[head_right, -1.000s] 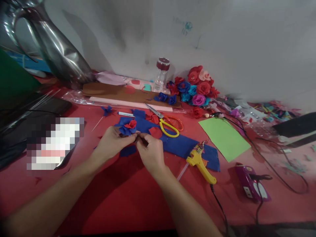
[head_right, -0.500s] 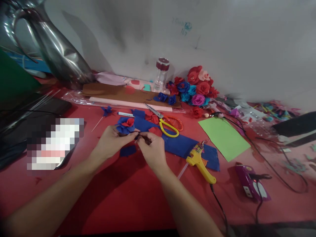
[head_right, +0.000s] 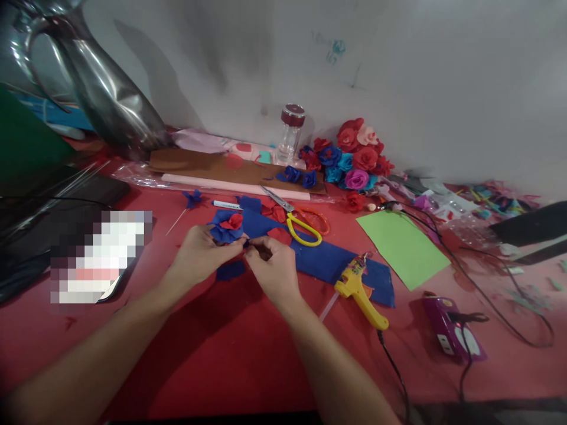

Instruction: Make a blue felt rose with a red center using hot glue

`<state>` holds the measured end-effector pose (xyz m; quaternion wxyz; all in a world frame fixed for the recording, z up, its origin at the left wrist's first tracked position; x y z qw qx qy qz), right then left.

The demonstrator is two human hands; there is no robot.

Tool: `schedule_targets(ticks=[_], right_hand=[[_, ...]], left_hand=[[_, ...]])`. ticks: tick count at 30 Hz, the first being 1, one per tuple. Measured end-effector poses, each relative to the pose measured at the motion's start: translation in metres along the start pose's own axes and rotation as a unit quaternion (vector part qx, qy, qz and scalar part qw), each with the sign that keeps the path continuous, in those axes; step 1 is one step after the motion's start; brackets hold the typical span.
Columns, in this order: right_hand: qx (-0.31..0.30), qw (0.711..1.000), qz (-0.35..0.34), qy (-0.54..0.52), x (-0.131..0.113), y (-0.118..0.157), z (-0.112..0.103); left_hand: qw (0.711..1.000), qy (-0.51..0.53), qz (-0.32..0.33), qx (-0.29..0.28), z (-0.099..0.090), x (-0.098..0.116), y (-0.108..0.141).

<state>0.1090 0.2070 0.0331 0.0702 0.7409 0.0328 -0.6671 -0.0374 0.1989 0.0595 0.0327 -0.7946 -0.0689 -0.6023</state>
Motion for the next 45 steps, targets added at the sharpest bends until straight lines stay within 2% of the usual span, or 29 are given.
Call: schedule_targets(ticks=[8,26,31,38,45], right_hand=[[-0.008,0.999,-0.005,0.032,-0.003,0.0,0.0],[0.013,1.0,-0.013,0.006,-0.008,-0.001,-0.003],[-0.013,1.0,-0.005,-0.006,-0.006,-0.001,0.001],[-0.012,1.0,-0.002,-0.011,-0.005,-0.001,0.001],[-0.001,0.999,0.005,-0.032,-0.005,-0.002,-0.003]], left_hand=[[0.999,0.004,0.004,0.037,-0.009,0.009,0.002],[0.998,0.068,-0.018,-0.002,0.002,-0.007,0.0],[0.997,0.074,-0.02,0.001,0.002,-0.007,0.001],[0.997,0.071,-0.037,0.013,-0.001,-0.007,0.0],[0.98,0.184,-0.081,0.004,0.004,-0.01,0.004]])
Point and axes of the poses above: each hand's wrist, its own y-axis away from the middle knuckle, its own z-axis out of the palm, x = y × z, the point moved 9 cm from there along -y, towards the middle knuckle, and after that the axes turned 2 degrees about -x, right-handed, at the moved point
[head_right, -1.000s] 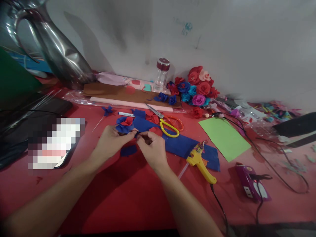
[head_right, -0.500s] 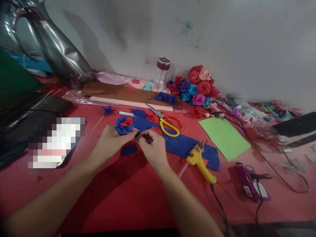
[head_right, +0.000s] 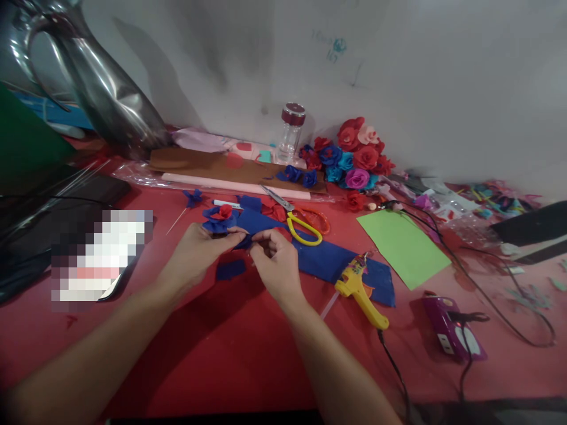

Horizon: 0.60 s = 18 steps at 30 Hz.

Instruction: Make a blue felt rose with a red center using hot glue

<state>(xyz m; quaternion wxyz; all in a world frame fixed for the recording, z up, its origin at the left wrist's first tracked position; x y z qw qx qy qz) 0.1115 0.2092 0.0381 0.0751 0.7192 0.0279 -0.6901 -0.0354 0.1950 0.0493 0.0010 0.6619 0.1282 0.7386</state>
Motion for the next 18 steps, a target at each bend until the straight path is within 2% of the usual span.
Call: schedule_targets(ticks=[5,18], right_hand=[[0.001,1.0,0.007,-0.019,0.0019,-0.0009,-0.0004],[0.005,1.0,0.006,-0.02,0.0039,-0.0028,0.0007]], left_hand=[[0.999,0.036,-0.011,-0.004,0.0025,0.0001,0.0013],[0.999,0.026,-0.019,-0.011,0.005,-0.0027,0.0014]])
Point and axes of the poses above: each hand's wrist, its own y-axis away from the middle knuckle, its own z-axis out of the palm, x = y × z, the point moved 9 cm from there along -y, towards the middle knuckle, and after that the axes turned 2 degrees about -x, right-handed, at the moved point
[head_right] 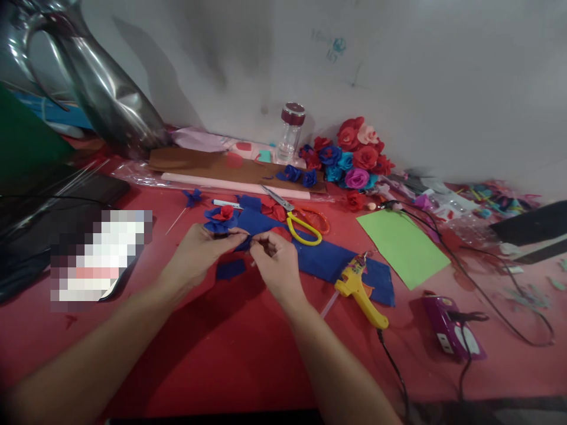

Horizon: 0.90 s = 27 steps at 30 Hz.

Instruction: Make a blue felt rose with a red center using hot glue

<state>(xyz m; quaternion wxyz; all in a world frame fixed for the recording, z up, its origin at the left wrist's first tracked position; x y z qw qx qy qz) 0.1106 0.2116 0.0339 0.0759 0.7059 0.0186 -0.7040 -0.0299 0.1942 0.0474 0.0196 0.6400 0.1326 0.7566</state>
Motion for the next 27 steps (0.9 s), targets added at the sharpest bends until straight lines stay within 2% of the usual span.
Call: schedule_targets(ticks=[7,15,21,25,27], right_hand=[[-0.001,1.0,0.011,0.007,0.003,0.0,0.0],[0.003,1.0,0.001,0.014,0.001,0.0,0.0],[0.003,0.999,-0.001,0.032,0.001,0.001,-0.001],[0.017,0.999,0.004,0.027,0.0,0.001,-0.005],[0.017,1.0,0.0,0.022,-0.001,0.0,-0.005]], left_hand=[[0.999,-0.039,0.018,-0.003,-0.001,-0.001,-0.004],[0.987,-0.144,0.076,0.004,-0.003,0.012,-0.001],[0.985,-0.151,0.079,0.004,-0.003,0.014,-0.002],[0.987,-0.142,0.066,0.032,-0.01,0.011,-0.003],[0.993,-0.106,0.05,0.008,-0.006,0.007,-0.003]])
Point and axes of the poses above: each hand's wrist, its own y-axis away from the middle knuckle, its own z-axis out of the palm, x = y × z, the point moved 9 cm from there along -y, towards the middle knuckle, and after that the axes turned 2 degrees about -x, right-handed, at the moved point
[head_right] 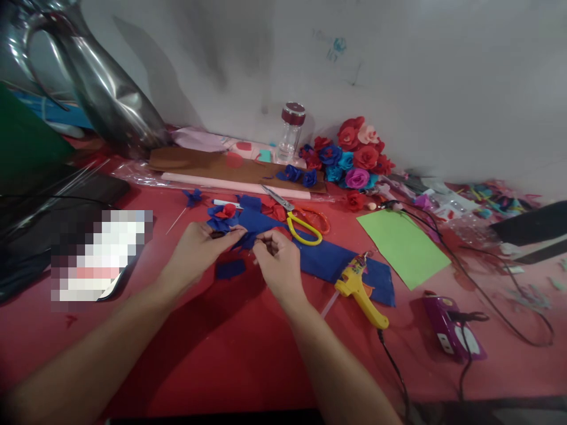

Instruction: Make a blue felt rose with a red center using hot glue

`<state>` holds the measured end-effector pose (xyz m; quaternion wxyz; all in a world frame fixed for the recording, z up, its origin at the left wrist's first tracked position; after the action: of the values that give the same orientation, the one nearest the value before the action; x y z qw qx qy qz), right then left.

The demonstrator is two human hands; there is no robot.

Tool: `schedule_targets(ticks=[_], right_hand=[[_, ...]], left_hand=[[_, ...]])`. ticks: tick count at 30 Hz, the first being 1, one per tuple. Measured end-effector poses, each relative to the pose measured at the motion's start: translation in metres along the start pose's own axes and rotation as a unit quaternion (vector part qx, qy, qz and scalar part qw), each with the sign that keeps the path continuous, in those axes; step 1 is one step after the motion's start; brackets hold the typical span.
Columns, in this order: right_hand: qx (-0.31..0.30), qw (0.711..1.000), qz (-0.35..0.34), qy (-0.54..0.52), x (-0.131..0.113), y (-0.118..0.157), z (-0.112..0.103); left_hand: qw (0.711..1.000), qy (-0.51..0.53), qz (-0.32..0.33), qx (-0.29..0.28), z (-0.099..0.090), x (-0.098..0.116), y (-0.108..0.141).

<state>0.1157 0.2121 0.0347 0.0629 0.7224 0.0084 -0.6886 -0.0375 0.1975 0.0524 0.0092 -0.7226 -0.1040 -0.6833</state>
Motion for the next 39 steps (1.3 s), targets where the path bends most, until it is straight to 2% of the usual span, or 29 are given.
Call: schedule_targets(ticks=[2,4,18,28,30,35,39], right_hand=[[-0.006,1.0,-0.004,-0.005,0.0,0.0,0.001],[-0.009,1.0,-0.004,-0.009,0.0,-0.001,0.002],[0.002,1.0,-0.009,-0.027,-0.003,0.001,0.002],[0.006,1.0,-0.016,-0.016,-0.002,0.001,0.001],[0.003,1.0,-0.016,-0.015,-0.001,0.001,0.001],[-0.01,0.999,-0.029,-0.015,-0.004,0.003,0.003],[-0.01,0.999,-0.039,-0.025,-0.01,0.005,0.003]], left_hand=[[0.998,0.041,-0.016,-0.053,0.011,-0.003,0.001],[0.994,0.063,-0.03,-0.079,0.016,-0.005,0.001],[0.999,0.027,-0.019,0.042,-0.009,-0.005,-0.006],[0.995,0.002,0.0,0.096,-0.021,-0.003,-0.002],[0.997,0.015,-0.005,0.08,-0.016,-0.003,-0.002],[0.995,0.084,-0.051,-0.013,0.008,-0.011,-0.001],[0.993,0.101,-0.058,-0.03,0.011,-0.013,0.002]])
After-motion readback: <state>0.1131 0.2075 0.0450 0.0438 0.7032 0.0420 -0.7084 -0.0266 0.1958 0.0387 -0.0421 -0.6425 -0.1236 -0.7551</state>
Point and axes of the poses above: each hand's wrist, its own y-axis away from the middle knuckle, its own z-axis out of the palm, x = y × z, the point moved 9 cm from there along -y, towards the middle knuckle, and after that the axes turned 2 degrees about -x, right-handed, at the moved point
